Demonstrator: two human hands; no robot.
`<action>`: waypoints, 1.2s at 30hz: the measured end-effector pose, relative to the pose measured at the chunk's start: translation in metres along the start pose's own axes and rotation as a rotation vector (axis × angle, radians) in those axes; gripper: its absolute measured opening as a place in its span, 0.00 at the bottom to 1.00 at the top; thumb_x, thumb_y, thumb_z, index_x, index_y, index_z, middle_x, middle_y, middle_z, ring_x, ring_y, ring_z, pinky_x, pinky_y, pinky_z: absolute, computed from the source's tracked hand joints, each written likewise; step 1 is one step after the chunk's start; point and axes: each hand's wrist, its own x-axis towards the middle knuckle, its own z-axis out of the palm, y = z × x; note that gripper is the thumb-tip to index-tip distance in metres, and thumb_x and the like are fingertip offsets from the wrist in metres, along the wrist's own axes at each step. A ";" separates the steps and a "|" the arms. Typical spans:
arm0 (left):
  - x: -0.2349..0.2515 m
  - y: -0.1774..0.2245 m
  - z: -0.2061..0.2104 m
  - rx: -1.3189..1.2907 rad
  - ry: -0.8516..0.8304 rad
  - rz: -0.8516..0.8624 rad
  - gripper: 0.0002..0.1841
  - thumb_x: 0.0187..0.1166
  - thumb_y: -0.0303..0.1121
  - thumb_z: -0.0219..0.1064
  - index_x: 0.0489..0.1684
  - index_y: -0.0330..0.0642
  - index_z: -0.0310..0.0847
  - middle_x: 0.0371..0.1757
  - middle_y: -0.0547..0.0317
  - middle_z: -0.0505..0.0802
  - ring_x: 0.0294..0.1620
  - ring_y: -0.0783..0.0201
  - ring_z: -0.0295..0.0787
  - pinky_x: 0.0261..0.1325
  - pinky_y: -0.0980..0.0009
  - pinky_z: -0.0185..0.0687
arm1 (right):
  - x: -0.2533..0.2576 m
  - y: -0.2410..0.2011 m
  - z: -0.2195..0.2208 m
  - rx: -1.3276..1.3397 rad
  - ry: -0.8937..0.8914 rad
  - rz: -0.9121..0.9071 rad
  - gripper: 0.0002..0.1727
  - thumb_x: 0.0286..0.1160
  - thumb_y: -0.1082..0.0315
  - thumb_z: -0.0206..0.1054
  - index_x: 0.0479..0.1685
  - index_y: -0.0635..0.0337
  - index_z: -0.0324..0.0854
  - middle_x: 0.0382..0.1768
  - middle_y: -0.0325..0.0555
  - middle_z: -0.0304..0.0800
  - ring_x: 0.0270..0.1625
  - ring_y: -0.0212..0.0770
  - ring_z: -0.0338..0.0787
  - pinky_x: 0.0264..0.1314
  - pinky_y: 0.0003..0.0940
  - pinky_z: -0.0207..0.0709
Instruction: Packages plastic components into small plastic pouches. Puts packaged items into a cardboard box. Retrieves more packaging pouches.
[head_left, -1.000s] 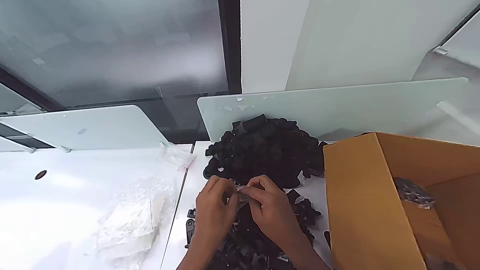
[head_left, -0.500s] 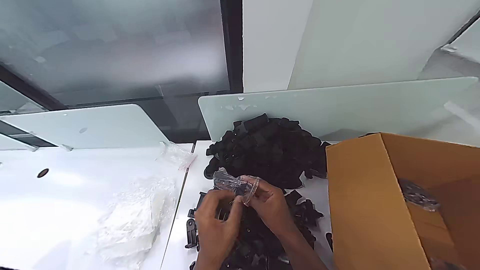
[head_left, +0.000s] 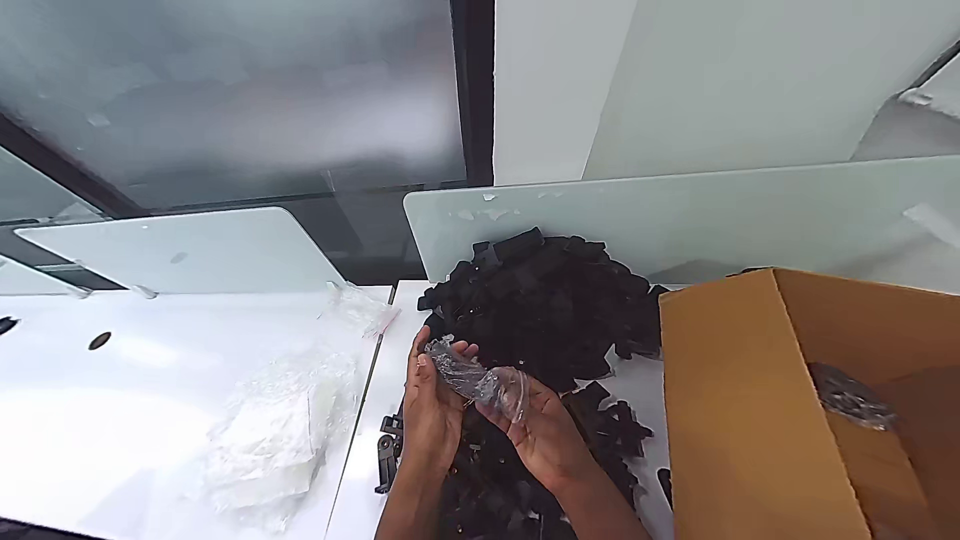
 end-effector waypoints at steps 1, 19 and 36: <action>0.000 0.002 0.001 0.003 0.027 0.004 0.27 0.96 0.44 0.42 0.91 0.50 0.46 0.62 0.43 0.90 0.62 0.43 0.92 0.64 0.48 0.89 | 0.001 0.000 -0.002 -0.179 -0.005 -0.046 0.20 0.63 0.75 0.79 0.57 0.65 0.89 0.58 0.52 0.92 0.57 0.43 0.93 0.63 0.42 0.89; 0.001 -0.003 0.003 -0.080 0.081 -0.157 0.27 0.96 0.49 0.36 0.90 0.50 0.51 0.64 0.40 0.90 0.60 0.43 0.93 0.60 0.50 0.91 | 0.006 -0.010 -0.017 -0.958 -0.161 -0.392 0.14 0.82 0.71 0.59 0.55 0.66 0.88 0.73 0.53 0.78 0.71 0.38 0.82 0.71 0.30 0.82; 0.005 0.002 0.011 -0.017 0.027 -0.126 0.27 0.97 0.45 0.33 0.88 0.43 0.55 0.60 0.37 0.91 0.60 0.42 0.93 0.65 0.48 0.89 | -0.008 -0.016 -0.020 -1.180 -0.256 -0.465 0.13 0.79 0.62 0.68 0.51 0.60 0.92 0.77 0.53 0.77 0.79 0.41 0.77 0.79 0.34 0.76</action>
